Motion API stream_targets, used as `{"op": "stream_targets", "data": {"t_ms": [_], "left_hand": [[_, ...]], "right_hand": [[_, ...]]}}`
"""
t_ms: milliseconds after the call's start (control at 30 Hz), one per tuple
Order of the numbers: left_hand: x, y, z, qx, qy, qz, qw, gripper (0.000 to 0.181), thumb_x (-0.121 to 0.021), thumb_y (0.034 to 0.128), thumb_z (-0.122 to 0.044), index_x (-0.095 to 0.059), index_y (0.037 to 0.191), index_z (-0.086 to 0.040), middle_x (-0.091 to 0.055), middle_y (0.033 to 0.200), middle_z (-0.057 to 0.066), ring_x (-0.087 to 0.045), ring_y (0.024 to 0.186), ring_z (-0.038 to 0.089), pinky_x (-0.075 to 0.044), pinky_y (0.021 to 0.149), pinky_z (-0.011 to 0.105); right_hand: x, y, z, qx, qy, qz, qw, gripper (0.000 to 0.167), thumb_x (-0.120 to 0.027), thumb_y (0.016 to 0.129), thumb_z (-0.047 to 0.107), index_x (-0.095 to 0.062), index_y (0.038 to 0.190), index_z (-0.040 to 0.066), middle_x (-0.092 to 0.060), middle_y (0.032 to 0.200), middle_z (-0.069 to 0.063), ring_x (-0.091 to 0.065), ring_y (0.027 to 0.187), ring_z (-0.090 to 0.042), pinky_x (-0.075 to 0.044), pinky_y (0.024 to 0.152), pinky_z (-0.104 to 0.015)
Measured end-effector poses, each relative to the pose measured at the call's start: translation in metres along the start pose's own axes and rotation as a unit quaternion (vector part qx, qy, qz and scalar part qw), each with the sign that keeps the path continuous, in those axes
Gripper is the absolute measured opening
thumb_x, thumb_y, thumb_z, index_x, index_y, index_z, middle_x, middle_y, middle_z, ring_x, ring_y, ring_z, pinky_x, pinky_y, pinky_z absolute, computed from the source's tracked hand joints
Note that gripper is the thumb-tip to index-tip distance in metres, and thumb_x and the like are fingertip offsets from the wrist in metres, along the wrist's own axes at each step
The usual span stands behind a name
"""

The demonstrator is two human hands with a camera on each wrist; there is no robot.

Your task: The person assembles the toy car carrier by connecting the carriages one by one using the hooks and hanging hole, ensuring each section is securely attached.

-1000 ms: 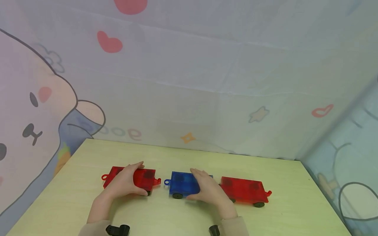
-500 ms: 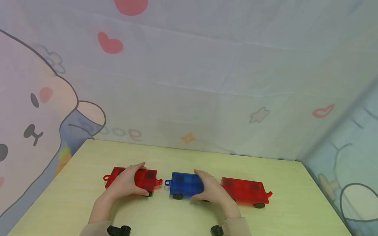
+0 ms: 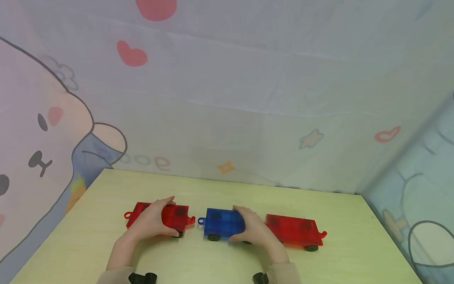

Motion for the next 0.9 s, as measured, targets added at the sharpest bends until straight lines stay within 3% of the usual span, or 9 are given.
{"op": "stream_targets", "data": {"t_ms": [900], "left_hand": [[-0.0028, 0.0016, -0.005, -0.008, 0.006, 0.001, 1.0, 0.105, -0.092, 0.0615, -0.035, -0.041, 0.146, 0.0, -0.059, 0.133, 0.009, -0.053, 0.121, 0.031, -0.053, 0.093, 0.051]], "right_hand": [[0.001, 0.0005, -0.0021, -0.002, 0.004, 0.001, 1.0, 0.089, -0.084, 0.076, 0.032, -0.039, 0.146, 0.0, -0.047, 0.147, -0.017, -0.042, 0.135, -0.04, -0.038, 0.107, -0.062]]}}
Point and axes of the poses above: each hand's wrist, its own y-axis towards the middle knuckle, its own x-axis out of the back of the hand, z = x × y, the point moved 10 cm from there along y, towards the middle knuckle
